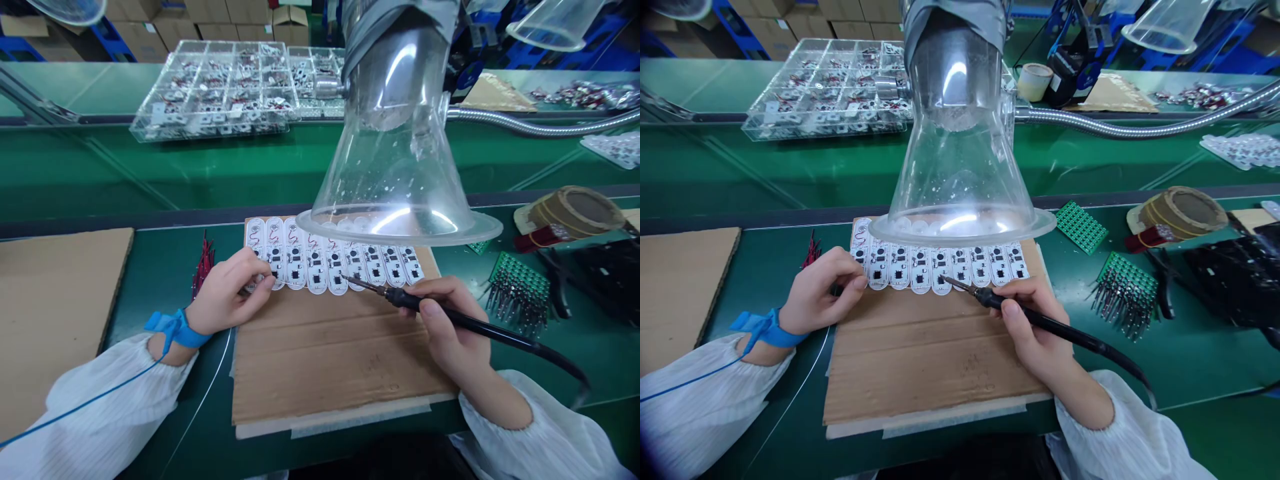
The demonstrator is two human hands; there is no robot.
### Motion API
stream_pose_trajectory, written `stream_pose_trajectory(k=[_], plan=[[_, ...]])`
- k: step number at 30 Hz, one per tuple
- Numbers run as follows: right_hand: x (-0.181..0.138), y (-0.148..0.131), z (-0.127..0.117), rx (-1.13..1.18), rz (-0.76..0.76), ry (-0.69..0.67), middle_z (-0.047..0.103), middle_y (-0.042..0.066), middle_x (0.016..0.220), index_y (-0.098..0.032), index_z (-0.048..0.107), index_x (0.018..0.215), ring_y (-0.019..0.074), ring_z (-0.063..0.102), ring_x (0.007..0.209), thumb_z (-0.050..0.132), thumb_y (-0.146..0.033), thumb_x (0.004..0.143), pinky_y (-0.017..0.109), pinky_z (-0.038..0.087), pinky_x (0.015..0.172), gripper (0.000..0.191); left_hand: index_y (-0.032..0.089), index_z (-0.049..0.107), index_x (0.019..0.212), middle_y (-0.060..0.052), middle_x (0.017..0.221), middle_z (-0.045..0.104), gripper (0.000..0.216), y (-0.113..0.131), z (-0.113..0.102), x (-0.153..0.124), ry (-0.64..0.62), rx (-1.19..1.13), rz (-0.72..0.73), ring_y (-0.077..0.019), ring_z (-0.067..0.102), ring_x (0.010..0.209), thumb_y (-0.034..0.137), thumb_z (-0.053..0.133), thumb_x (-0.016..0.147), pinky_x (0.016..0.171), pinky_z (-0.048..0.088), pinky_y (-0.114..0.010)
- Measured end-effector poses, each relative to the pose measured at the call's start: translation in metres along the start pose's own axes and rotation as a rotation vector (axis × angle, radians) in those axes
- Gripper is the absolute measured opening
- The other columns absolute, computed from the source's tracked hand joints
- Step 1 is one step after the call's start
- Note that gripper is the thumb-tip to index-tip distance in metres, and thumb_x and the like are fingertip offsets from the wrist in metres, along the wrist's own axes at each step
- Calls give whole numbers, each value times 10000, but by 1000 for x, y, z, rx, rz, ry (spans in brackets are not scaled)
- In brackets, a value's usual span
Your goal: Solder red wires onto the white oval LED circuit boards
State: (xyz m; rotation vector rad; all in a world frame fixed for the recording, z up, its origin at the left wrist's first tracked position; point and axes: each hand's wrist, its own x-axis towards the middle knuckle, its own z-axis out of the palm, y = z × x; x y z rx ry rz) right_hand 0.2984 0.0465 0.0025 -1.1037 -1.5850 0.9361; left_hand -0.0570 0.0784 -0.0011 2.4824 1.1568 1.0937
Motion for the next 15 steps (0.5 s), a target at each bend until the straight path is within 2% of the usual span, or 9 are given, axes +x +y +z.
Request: stream_pose_trajectory(k=[3, 6, 15], plan=[[4, -7, 10, 11, 32, 29, 735, 32, 848, -290, 721, 1083, 192, 715, 702, 664, -391, 1062, 314, 618, 642, 118, 208, 580, 917, 18, 744, 524, 106, -2, -2, -1, 23, 4, -31, -138, 492, 650, 115, 591, 967, 584, 416, -278], [4, 0, 17, -8, 27, 0, 739, 24, 879, -288, 715, 1079, 178, 725, 700, 664, -384, 1062, 287, 611, 615, 110, 204, 583, 921, 12, 755, 532, 97, -4, -4, -1, 17, -2, -37, -142, 494, 657, 119, 587, 967, 598, 428, -287], [-4, 14, 11, -24, 12, -146, 738, 13, 942, -274, 694, 1127, 154, 733, 767, 672, -309, 1057, 256, 609, 688, 81, 199, 585, 934, 9, 775, 546, 98, -5, -2, 0, 2, -39, -35, -134, 493, 669, 106, 595, 964, 602, 430, -276]])
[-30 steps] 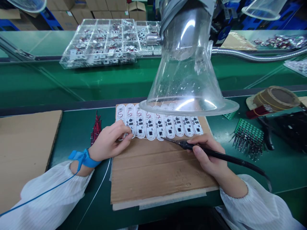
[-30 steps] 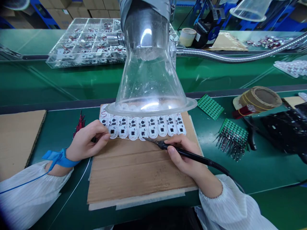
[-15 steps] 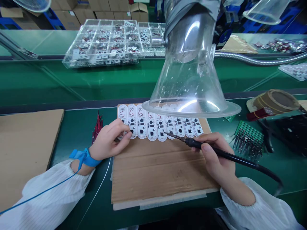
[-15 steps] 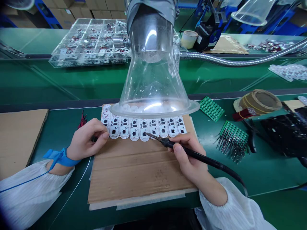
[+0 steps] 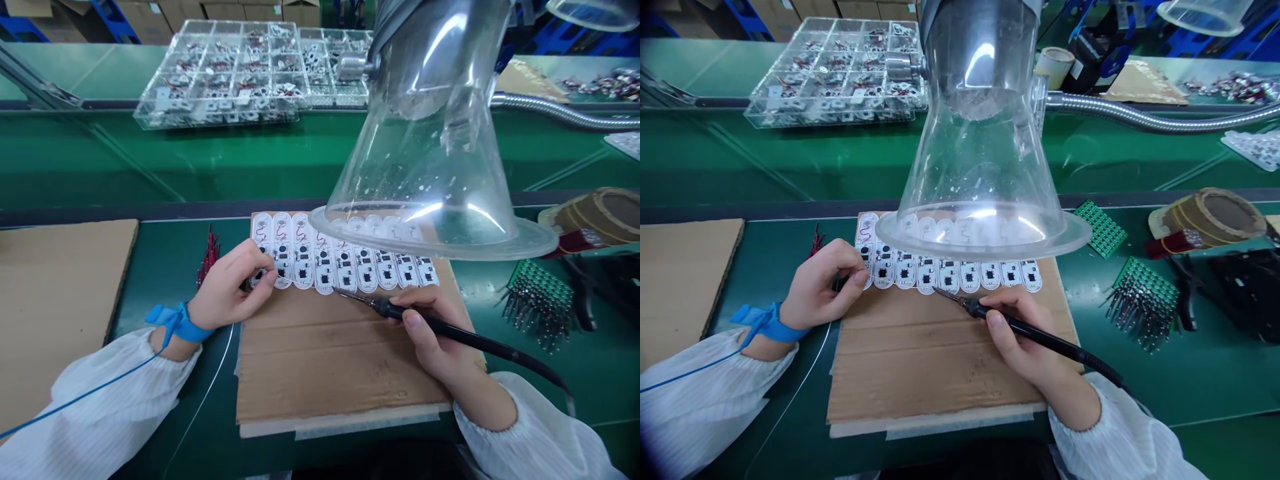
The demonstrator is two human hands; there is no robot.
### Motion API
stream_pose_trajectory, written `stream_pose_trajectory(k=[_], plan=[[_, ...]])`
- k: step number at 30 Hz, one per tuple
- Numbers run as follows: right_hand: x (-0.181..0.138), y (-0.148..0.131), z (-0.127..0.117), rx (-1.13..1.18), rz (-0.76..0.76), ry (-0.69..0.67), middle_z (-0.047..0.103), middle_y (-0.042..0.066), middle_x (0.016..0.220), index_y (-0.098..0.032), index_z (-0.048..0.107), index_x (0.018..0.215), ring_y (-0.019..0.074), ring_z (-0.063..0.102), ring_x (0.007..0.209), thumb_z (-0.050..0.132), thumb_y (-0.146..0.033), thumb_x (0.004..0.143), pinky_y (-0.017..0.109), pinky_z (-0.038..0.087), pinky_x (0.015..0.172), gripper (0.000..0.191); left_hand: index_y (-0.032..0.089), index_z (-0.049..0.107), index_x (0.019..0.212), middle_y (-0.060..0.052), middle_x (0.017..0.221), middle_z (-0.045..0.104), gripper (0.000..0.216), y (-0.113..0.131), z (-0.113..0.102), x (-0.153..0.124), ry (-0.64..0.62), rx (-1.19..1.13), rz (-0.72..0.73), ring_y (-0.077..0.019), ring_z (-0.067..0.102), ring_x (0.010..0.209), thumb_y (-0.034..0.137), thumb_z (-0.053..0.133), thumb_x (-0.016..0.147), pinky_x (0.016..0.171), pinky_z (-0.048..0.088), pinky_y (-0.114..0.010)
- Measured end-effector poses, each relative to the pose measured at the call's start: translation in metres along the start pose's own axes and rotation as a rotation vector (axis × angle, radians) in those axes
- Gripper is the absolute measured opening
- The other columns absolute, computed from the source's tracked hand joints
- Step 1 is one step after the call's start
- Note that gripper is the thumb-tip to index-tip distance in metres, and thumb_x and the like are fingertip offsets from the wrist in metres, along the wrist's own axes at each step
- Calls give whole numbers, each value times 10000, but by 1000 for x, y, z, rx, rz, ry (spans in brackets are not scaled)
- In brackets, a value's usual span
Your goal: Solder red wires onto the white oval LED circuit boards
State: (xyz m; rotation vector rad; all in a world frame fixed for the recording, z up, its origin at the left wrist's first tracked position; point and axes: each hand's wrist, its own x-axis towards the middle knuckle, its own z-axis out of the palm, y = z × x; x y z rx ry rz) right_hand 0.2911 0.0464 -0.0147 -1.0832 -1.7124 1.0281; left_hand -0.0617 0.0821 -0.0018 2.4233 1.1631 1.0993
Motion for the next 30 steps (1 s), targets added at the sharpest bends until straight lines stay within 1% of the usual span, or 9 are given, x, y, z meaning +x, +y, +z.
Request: stream_pose_trajectory(k=[5, 13, 18, 20, 24, 30], plan=[[2, 1, 1, -12, 7, -20, 731, 15, 947, -272, 687, 1130, 155, 730, 771, 676, -300, 1052, 259, 606, 686, 83, 194, 571, 934, 10, 788, 542, 105, 0, 2, 0, -5, -3, 1, -128, 489, 677, 98, 597, 969, 604, 428, -270], [4, -5, 3, 14, -1, 43, 750, 25, 949, -273, 699, 1120, 157, 745, 752, 663, -334, 1064, 248, 634, 681, 91, 197, 568, 960, 9, 799, 541, 105, 1, 2, 1, -4, -7, 19, -133, 499, 687, 96, 591, 979, 605, 431, -276], [2, -1, 1, -25, 19, -45, 752, 19, 951, -279, 685, 1147, 161, 752, 788, 676, -322, 1056, 249, 623, 707, 100, 195, 558, 956, 10, 801, 536, 115, 1, 2, 0, -10, -7, 19, -128, 483, 687, 88, 592, 979, 608, 425, -273], [2, -1, 1, -26, 12, -44, 744, 18, 959, -278, 683, 1150, 159, 749, 799, 676, -317, 1056, 250, 621, 722, 102, 195, 556, 960, 8, 803, 540, 113, 1, 2, 0, -10, -5, 27, -128, 484, 688, 90, 594, 979, 602, 421, -272], [3, -3, 2, 1, 9, 5, 738, 23, 975, -273, 679, 1152, 155, 744, 780, 667, -332, 1063, 247, 626, 714, 108, 197, 556, 972, 3, 809, 547, 110, 0, 3, 1, -8, -3, 39, -135, 504, 711, 95, 596, 982, 605, 423, -275], [3, -1, 0, -51, 15, -68, 746, 15, 966, -280, 681, 1142, 155, 761, 785, 684, -331, 1053, 233, 622, 700, 103, 203, 550, 970, 9, 797, 529, 120, 0, 4, 1, -7, 0, 46, -137, 501, 702, 91, 590, 981, 595, 414, -275]])
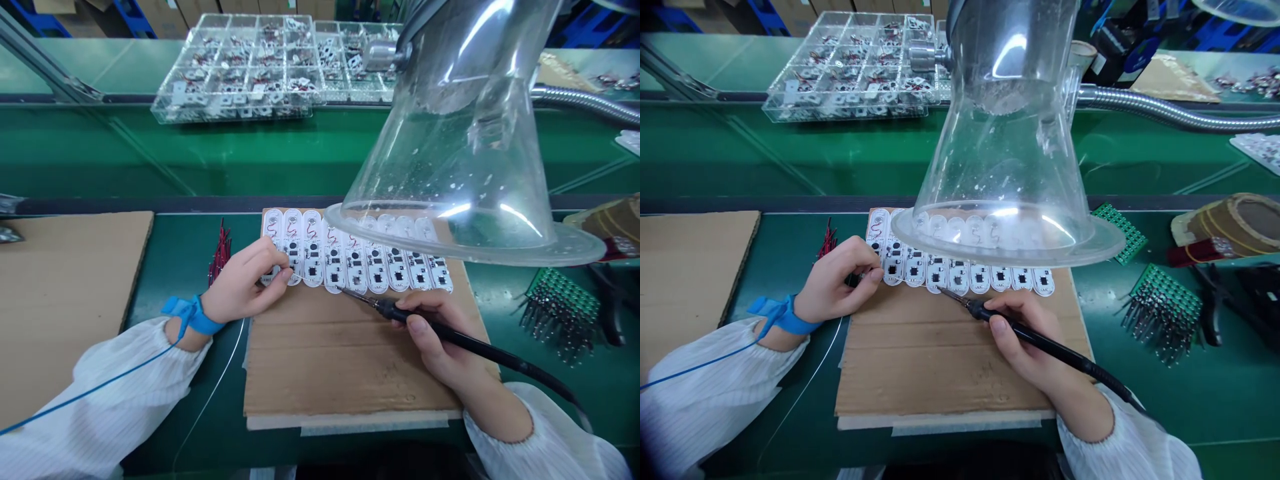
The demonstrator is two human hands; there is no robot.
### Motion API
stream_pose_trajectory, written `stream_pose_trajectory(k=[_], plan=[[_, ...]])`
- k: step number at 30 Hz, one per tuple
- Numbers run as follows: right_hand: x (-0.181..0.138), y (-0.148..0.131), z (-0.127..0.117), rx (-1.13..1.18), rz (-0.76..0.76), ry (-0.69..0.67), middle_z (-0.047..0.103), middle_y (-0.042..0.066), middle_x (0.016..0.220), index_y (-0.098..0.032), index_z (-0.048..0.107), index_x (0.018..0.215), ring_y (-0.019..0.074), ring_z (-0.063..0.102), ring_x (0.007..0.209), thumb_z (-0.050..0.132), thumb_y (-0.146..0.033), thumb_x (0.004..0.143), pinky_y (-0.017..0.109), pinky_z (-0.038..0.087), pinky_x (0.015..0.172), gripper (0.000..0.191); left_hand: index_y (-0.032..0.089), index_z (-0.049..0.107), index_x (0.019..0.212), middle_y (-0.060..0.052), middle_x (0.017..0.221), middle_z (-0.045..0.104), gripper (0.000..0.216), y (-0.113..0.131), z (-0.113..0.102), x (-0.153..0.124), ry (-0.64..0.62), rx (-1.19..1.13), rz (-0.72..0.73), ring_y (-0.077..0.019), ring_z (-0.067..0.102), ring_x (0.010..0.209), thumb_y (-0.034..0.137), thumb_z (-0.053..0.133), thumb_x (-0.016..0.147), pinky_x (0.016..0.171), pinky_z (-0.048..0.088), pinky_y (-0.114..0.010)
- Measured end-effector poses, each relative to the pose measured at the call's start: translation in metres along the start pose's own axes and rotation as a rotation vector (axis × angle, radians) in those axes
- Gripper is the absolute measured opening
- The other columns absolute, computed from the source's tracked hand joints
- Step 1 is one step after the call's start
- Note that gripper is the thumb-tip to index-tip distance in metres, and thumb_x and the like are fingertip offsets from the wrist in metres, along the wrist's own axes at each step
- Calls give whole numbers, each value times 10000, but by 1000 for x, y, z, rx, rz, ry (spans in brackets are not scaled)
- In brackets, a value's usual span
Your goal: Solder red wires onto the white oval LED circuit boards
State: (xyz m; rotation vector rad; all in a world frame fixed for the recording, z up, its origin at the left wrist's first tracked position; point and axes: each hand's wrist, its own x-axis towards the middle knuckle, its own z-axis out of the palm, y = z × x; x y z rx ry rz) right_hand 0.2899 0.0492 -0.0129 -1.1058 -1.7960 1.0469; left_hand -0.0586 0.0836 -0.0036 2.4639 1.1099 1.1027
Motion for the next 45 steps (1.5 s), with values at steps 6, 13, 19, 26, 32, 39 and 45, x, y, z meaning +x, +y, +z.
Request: stream_pose_trajectory(k=[6, 13, 19, 26, 32, 39, 45], plan=[[0, 2, 0, 17, -21, 22, 748, 18, 982, -284, 677, 1152, 157, 756, 755, 679, -341, 1055, 250, 626, 690, 112, 208, 547, 967, 6, 803, 539, 128, -1, 1, 0, 22, 2, 12, -141, 503, 709, 92, 599, 975, 608, 424, -274], [3, 0, 0, -59, -42, -22, 753, 17, 952, -282, 676, 1146, 167, 762, 798, 673, -361, 1059, 254, 617, 717, 117, 204, 555, 975, 2, 802, 546, 114, -1, 2, 0, 11, 3, 16, -143, 503, 706, 104, 609, 976, 600, 430, -266], [1, 0, 1, -23, -38, -10, 751, 19, 962, -279, 666, 1175, 164, 760, 788, 674, -373, 1059, 257, 623, 720, 149, 216, 542, 968, 6, 800, 545, 135, 1, 1, 0, 28, 18, 14, -145, 498, 701, 93, 599, 969, 607, 430, -272], [4, -1, 2, -71, -48, -66, 737, 10, 884, -291, 663, 1160, 176, 752, 760, 655, -389, 1068, 279, 612, 685, 135, 220, 549, 982, 4, 798, 532, 128, 0, 1, 0, 2, 10, 9, -152, 505, 710, 102, 598, 975, 586, 425, -268], [6, -13, 4, 94, 7, 66, 748, 33, 949, -282, 676, 1159, 172, 748, 767, 661, -376, 1069, 264, 615, 667, 131, 217, 546, 990, 8, 816, 529, 142, -1, 0, 0, 51, 3, 0, -146, 499, 724, 88, 602, 974, 623, 425, -278], [22, -27, 34, 169, 30, 126, 713, 30, 826, -253, 673, 1067, 178, 703, 677, 638, -414, 1074, 283, 588, 589, 164, 224, 517, 923, 23, 766, 492, 156, -3, -4, 1, 120, 20, -45, -148, 453, 696, 81, 568, 962, 624, 397, -295], [16, -10, 37, 120, 28, 130, 717, 32, 872, -253, 683, 1057, 184, 711, 698, 661, -410, 1057, 294, 590, 606, 158, 223, 515, 931, 17, 783, 499, 150, -4, -3, 0, 78, 14, -58, -148, 482, 704, 85, 564, 960, 594, 392, -291]])
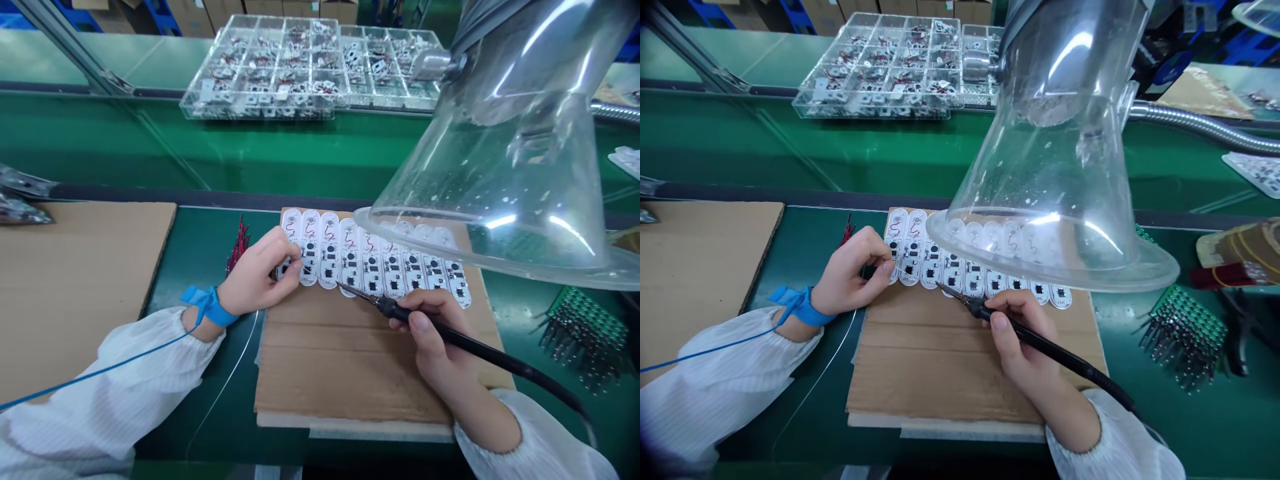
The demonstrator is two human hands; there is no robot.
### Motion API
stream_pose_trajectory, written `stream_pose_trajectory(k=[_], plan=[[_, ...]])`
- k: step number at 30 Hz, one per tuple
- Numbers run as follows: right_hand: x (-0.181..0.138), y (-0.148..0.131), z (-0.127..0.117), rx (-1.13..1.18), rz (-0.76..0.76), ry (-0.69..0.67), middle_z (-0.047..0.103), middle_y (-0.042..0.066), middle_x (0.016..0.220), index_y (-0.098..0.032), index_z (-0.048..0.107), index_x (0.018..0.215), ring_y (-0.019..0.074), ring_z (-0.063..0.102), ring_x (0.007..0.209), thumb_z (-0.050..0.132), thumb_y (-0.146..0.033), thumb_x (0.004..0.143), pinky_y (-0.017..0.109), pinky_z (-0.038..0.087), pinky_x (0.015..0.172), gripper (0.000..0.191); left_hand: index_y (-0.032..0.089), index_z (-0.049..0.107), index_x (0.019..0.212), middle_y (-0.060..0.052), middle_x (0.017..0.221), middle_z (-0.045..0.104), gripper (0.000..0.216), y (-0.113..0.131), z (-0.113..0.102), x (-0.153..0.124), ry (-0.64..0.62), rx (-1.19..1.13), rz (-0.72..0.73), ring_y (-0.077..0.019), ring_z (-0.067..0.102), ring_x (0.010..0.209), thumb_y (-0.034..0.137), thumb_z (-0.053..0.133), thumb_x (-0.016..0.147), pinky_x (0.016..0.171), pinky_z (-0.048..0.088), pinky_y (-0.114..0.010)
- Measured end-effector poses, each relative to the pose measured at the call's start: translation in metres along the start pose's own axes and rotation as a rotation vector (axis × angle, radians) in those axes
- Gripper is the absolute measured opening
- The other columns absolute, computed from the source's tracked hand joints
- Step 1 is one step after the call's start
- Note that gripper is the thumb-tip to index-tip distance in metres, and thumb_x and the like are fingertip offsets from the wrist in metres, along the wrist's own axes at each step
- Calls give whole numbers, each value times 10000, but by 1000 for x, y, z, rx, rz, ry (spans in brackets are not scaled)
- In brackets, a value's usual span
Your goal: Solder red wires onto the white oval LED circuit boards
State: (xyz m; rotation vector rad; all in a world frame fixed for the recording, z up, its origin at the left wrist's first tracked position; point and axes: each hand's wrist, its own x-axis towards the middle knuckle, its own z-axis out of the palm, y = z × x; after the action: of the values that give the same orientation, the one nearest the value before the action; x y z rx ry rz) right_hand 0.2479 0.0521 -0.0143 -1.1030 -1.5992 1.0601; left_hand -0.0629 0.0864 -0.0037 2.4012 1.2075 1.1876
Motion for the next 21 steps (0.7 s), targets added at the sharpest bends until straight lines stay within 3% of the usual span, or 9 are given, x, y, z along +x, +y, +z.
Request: stream_pose_trajectory(k=[21], plan=[[2, -1, -1, -62, -9, -41, 710, 17, 848, -271, 672, 1089, 170, 689, 673, 649, -359, 1063, 265, 572, 589, 95, 221, 527, 938, 6, 786, 510, 127, 0, 2, -1, -14, 5, -18, -155, 498, 710, 105, 560, 981, 571, 390, -296]])
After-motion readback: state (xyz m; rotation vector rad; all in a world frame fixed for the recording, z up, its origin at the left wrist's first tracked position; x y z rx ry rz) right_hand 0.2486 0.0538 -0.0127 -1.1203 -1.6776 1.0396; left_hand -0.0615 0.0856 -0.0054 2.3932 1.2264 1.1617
